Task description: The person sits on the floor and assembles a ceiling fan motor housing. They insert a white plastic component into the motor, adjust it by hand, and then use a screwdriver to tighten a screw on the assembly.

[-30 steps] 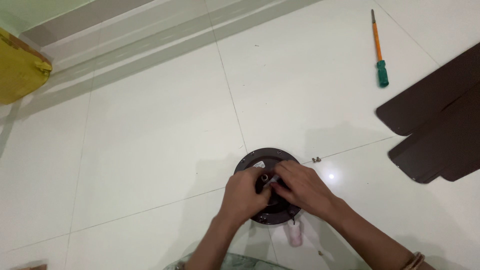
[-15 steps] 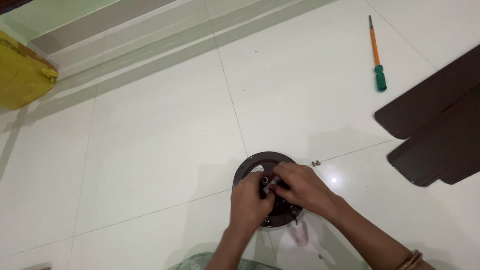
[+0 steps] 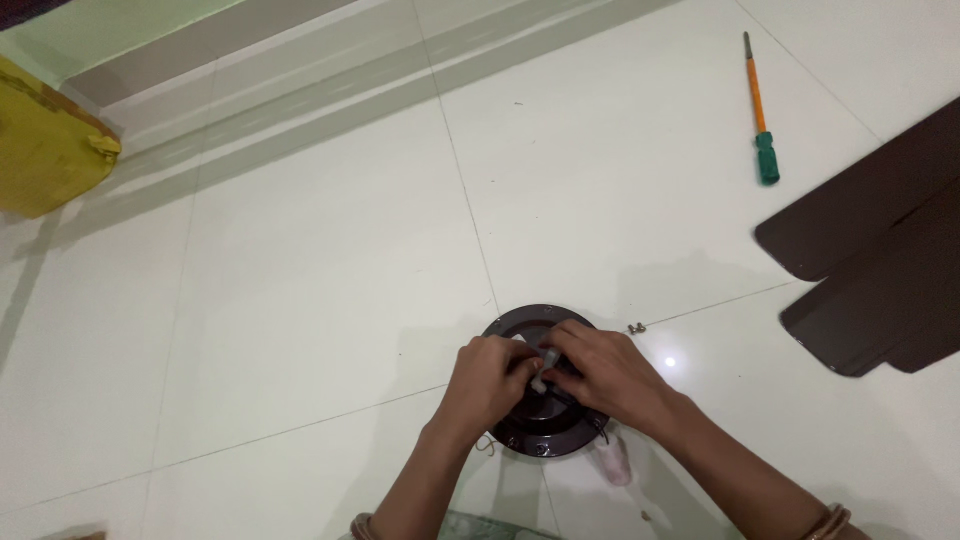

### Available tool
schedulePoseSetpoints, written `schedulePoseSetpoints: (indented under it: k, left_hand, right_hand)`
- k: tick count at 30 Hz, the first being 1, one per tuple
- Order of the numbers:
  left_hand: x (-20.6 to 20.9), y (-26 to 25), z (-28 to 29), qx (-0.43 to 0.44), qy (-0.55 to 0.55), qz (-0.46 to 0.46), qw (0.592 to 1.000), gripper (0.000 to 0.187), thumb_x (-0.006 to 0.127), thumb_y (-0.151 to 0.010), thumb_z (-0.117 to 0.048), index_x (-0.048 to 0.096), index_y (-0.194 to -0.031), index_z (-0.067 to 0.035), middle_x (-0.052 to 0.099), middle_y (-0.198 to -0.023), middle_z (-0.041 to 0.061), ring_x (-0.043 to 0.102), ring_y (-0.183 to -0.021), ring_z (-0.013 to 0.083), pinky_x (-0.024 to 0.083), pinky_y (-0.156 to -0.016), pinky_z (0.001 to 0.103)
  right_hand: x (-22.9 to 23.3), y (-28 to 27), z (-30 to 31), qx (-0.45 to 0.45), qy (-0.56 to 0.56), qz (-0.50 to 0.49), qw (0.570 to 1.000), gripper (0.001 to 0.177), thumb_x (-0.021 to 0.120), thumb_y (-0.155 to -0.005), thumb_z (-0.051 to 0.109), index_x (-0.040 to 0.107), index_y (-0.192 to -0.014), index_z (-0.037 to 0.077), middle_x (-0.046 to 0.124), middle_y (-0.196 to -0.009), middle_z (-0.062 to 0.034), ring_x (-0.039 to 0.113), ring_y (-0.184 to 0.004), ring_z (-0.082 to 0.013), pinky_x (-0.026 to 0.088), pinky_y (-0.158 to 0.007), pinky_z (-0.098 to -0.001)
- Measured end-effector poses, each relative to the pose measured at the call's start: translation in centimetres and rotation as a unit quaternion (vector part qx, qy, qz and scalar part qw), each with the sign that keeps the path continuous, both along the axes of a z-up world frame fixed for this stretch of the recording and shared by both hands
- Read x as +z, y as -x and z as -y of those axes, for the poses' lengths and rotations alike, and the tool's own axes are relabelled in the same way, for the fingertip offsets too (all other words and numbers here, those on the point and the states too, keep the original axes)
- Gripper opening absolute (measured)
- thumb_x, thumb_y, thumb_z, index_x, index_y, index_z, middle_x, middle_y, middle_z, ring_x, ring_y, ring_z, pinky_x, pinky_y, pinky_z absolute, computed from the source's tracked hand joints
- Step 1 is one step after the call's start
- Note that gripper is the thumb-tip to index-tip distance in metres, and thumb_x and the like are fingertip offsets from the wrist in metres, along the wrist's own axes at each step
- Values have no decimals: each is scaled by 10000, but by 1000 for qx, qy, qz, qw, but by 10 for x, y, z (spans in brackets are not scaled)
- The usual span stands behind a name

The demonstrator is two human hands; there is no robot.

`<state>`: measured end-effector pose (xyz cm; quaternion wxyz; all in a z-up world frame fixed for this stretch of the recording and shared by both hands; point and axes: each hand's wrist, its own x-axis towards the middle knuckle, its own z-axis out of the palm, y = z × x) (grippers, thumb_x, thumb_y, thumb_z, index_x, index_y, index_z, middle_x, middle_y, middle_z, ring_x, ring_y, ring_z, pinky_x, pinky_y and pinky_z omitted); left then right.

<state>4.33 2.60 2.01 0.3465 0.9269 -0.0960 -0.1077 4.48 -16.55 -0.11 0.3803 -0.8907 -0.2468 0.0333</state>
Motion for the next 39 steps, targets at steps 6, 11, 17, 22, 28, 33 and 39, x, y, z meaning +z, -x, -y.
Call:
schedulePoseSetpoints:
  k: [6, 11, 17, 22, 28, 33, 39]
  left_hand:
    - [6, -6, -4, -44, -10, -9, 999, 182, 703, -856, -163, 800, -975, -66, 756, -859, 171, 734, -794, 341, 571, -755, 425]
    - [10, -17, -2, -65, -41, -53, 996, 185, 695, -859, -158, 794, -1003, -99, 753, -876, 171, 727, -808, 348, 561, -752, 436]
    - [14, -21, -1, -85, -47, -50, 994, 155, 686, -859, -128, 785, -958, -63, 751, -872, 175, 729, -809, 352, 563, -752, 437]
    - [14, -19, 0, -94, -34, -34, 994, 165, 687, -834, -119, 780, -960, -66, 753, -884, 164, 728, -819, 344, 562, -754, 429]
    - [12, -6, -1, -28, 9, -33, 999, 187, 695, -843, -141, 742, -1003, -56, 772, -874, 158, 749, -813, 319, 577, -761, 408]
    - [-1, 24, 3, 72, 89, -17, 993, 345, 787, -802, -162, 691, -1117, -60, 763, -956, 167, 757, -863, 321, 587, -773, 410]
    - [-23, 50, 27, 168, 70, 110, 977, 502, 792, -739, -71, 661, -1222, -34, 722, -1041, 210, 707, -935, 379, 558, -790, 451]
  right_hand:
    - [6, -6, 1, 14, -18, -17, 1000, 370, 819, -774, 208, 667, -1080, 65, 733, -981, -109, 711, -899, -316, 557, -749, -428]
    - [4, -4, -1, -2, -41, -40, 998, 346, 826, -754, 162, 703, -1059, 54, 743, -972, -115, 720, -907, -302, 565, -782, -416]
    - [2, -4, 2, -20, -98, -166, 981, 317, 808, -783, 181, 730, -1068, 67, 785, -976, -82, 776, -896, -206, 603, -783, -355]
    - [-1, -5, 3, -34, -70, -184, 980, 265, 818, -790, 212, 752, -1008, 77, 781, -894, -79, 759, -821, -199, 575, -723, -362]
    - [-5, -7, 4, -33, -31, -154, 987, 228, 828, -784, 248, 757, -915, 75, 722, -792, -82, 691, -718, -219, 532, -665, -384]
    - [-12, -13, 7, -17, -35, -136, 990, 208, 822, -799, 237, 764, -902, 66, 725, -806, -84, 694, -736, -211, 535, -675, -373]
    - [-12, -23, 4, -12, -46, -191, 980, 205, 823, -801, 238, 797, -924, 75, 752, -833, -70, 703, -755, -190, 541, -697, -357]
